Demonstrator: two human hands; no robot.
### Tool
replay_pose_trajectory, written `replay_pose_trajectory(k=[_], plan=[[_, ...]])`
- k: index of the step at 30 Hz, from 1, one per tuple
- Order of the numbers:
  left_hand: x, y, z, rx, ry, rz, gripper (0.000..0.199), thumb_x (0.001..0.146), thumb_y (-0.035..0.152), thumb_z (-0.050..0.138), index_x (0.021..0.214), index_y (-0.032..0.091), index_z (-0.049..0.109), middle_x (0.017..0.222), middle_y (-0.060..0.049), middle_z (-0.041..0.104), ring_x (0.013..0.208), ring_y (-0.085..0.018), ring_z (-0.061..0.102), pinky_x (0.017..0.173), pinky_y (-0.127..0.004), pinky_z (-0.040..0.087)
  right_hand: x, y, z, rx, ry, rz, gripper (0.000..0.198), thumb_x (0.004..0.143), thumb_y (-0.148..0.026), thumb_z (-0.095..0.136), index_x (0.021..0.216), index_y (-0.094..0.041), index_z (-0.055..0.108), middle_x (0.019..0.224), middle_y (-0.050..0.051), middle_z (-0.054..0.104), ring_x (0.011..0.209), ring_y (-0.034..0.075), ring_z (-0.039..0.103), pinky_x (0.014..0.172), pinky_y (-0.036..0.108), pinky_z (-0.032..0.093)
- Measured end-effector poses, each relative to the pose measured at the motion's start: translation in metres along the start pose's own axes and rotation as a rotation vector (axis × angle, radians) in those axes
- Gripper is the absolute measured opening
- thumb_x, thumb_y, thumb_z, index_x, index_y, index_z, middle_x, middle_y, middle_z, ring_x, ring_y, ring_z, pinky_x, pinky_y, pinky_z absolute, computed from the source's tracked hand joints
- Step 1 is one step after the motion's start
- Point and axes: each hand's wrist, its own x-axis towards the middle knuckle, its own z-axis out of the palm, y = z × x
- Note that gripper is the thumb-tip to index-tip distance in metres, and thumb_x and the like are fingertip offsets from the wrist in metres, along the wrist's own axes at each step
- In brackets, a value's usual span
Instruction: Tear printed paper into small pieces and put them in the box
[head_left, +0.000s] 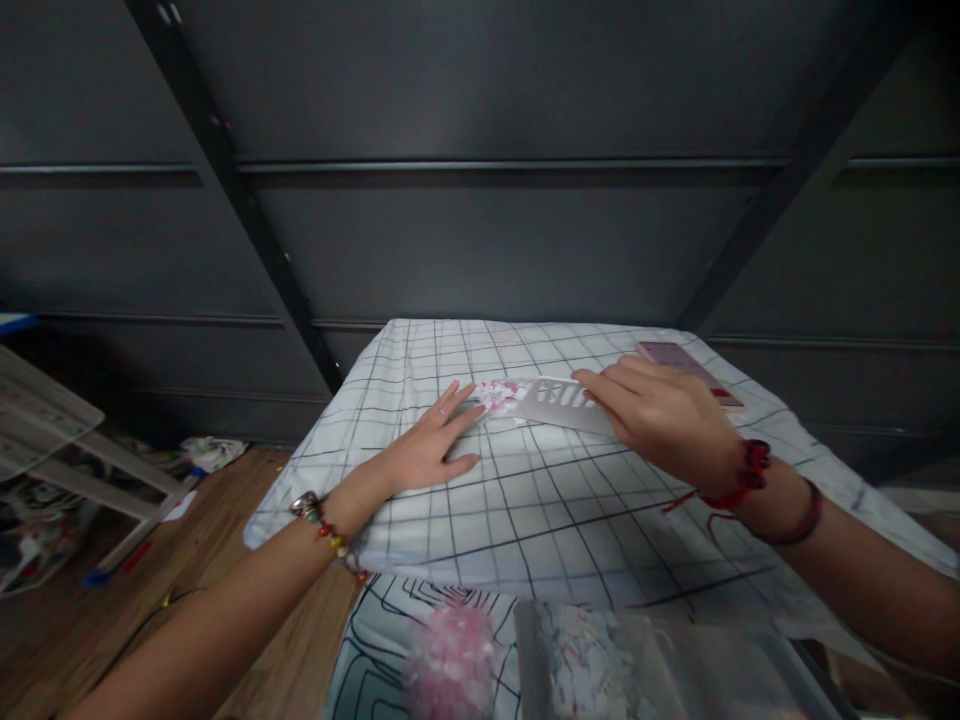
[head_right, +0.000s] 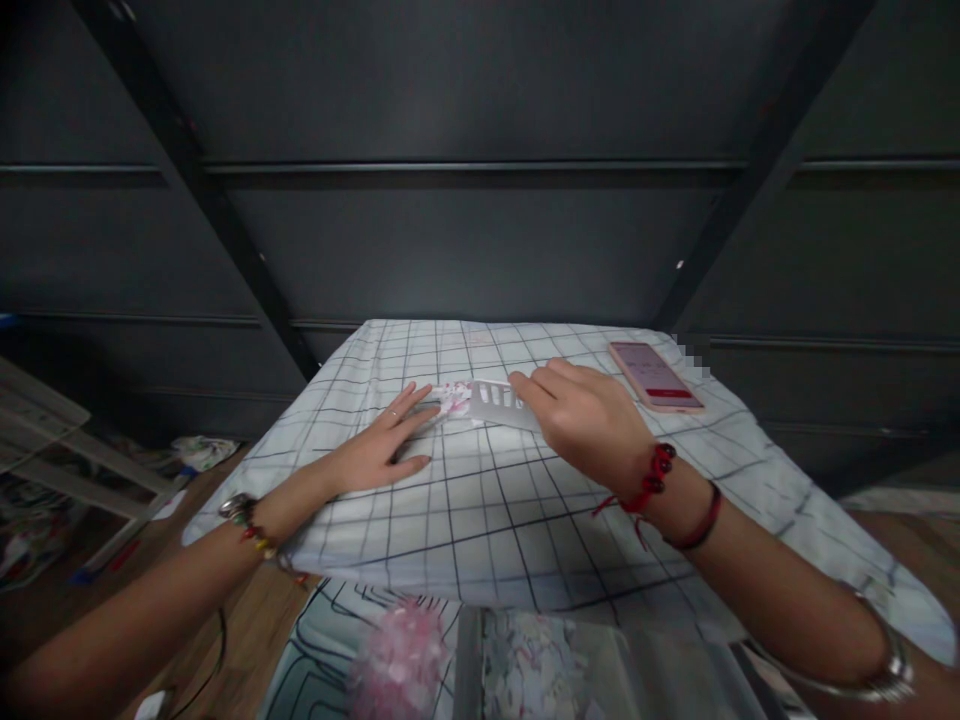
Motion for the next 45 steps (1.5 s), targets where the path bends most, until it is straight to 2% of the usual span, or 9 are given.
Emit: replay_pose_trajectory(k=[7, 11, 18, 25, 29, 32, 35, 39, 45], plan=[[-0.001, 0.000, 0.000, 0.009, -0.009, -0.030, 0.058, 0.085, 0.033, 0.050, 0.136, 0.017, 0.026, 0.148, -0.010, 0.002, 0.133, -0.033, -0.003, 0.106, -0.050, 0.018, 0.002, -0.005, -0.008, 0.072, -0.047, -0.088, 0.024, 0.081, -0.006, 0.040, 0.092, -0.013, 0.059, 0.064, 0.003, 0.055, 0.063, 0.015, 0.047, 0.056, 0.026, 0.032], [0.000, -0.001, 0.001, 0.002, 0.012, -0.016, 0.058, 0.085, 0.031, 0.052, 0.135, 0.016, 0.028, 0.147, -0.011, 0.005, 0.133, -0.035, 0.000, 0.106, -0.050, 0.018, 0.001, 0.000, -0.014, 0.036, 0.001, -0.083, 0.023, 0.081, -0.006, 0.041, 0.093, -0.013, 0.060, 0.064, 0.003, 0.056, 0.063, 0.014, 0.047, 0.057, 0.026, 0.033], [-0.001, -0.004, 0.004, -0.002, 0.046, 0.011, 0.058, 0.084, 0.030, 0.053, 0.134, 0.018, 0.027, 0.147, -0.012, 0.009, 0.133, -0.035, 0.002, 0.105, -0.051, 0.019, 0.007, -0.005, -0.004, 0.020, -0.002, -0.124, 0.025, 0.081, -0.004, 0.037, 0.090, -0.013, 0.059, 0.063, 0.002, 0.055, 0.060, 0.014, 0.046, 0.053, 0.027, 0.031], [0.000, -0.002, 0.003, 0.007, 0.015, -0.005, 0.058, 0.084, 0.029, 0.053, 0.134, 0.018, 0.027, 0.146, -0.013, 0.010, 0.133, -0.034, 0.002, 0.105, -0.051, 0.019, -0.012, -0.005, -0.019, 0.088, -0.029, -0.056, 0.023, 0.077, -0.004, 0.041, 0.088, -0.014, 0.059, 0.059, 0.000, 0.052, 0.057, 0.014, 0.044, 0.053, 0.027, 0.030], [0.001, -0.003, 0.004, 0.021, 0.000, -0.008, 0.058, 0.084, 0.030, 0.052, 0.134, 0.016, 0.027, 0.146, -0.013, 0.010, 0.133, -0.035, 0.001, 0.105, -0.050, 0.019, -0.017, -0.005, -0.017, 0.037, 0.002, -0.004, 0.024, 0.076, -0.003, 0.043, 0.091, -0.013, 0.059, 0.061, 0.001, 0.055, 0.060, 0.014, 0.045, 0.055, 0.026, 0.032], [-0.001, -0.003, 0.003, 0.033, -0.006, 0.004, 0.058, 0.085, 0.033, 0.052, 0.135, 0.018, 0.025, 0.147, -0.012, 0.008, 0.133, -0.035, 0.001, 0.105, -0.051, 0.019, -0.019, -0.011, -0.015, 0.061, -0.053, 0.014, 0.023, 0.077, -0.003, 0.043, 0.089, -0.014, 0.059, 0.062, 0.001, 0.055, 0.061, 0.014, 0.046, 0.056, 0.026, 0.032], [-0.009, 0.001, 0.001, 0.042, -0.018, 0.010, 0.066, 0.086, 0.037, 0.050, 0.139, 0.019, 0.014, 0.147, -0.012, 0.005, 0.133, -0.034, 0.001, 0.106, -0.050, 0.018, -0.022, -0.019, -0.021, 0.157, -0.111, 0.028, 0.020, 0.080, -0.006, 0.041, 0.086, -0.015, 0.058, 0.059, 0.000, 0.052, 0.057, 0.013, 0.044, 0.052, 0.026, 0.030], [-0.028, 0.011, -0.006, 0.044, -0.061, 0.029, 0.076, 0.088, 0.041, 0.047, 0.141, 0.022, -0.004, 0.148, -0.011, 0.002, 0.133, -0.034, 0.003, 0.105, -0.051, 0.019, -0.030, -0.025, -0.033, 0.289, -0.017, 0.017, 0.019, 0.083, -0.010, 0.041, 0.092, -0.014, 0.057, 0.059, -0.001, 0.050, 0.054, 0.012, 0.042, 0.050, 0.025, 0.029], [-0.067, 0.025, -0.017, 0.051, -0.077, 0.035, 0.074, 0.088, 0.043, 0.046, 0.142, 0.025, -0.003, 0.148, -0.009, 0.001, 0.132, -0.034, 0.006, 0.104, -0.052, 0.021, -0.034, -0.031, -0.040, 0.140, -0.065, 0.110, 0.018, 0.082, -0.011, 0.043, 0.089, -0.014, 0.059, 0.063, 0.002, 0.053, 0.060, 0.014, 0.046, 0.053, 0.026, 0.032]])
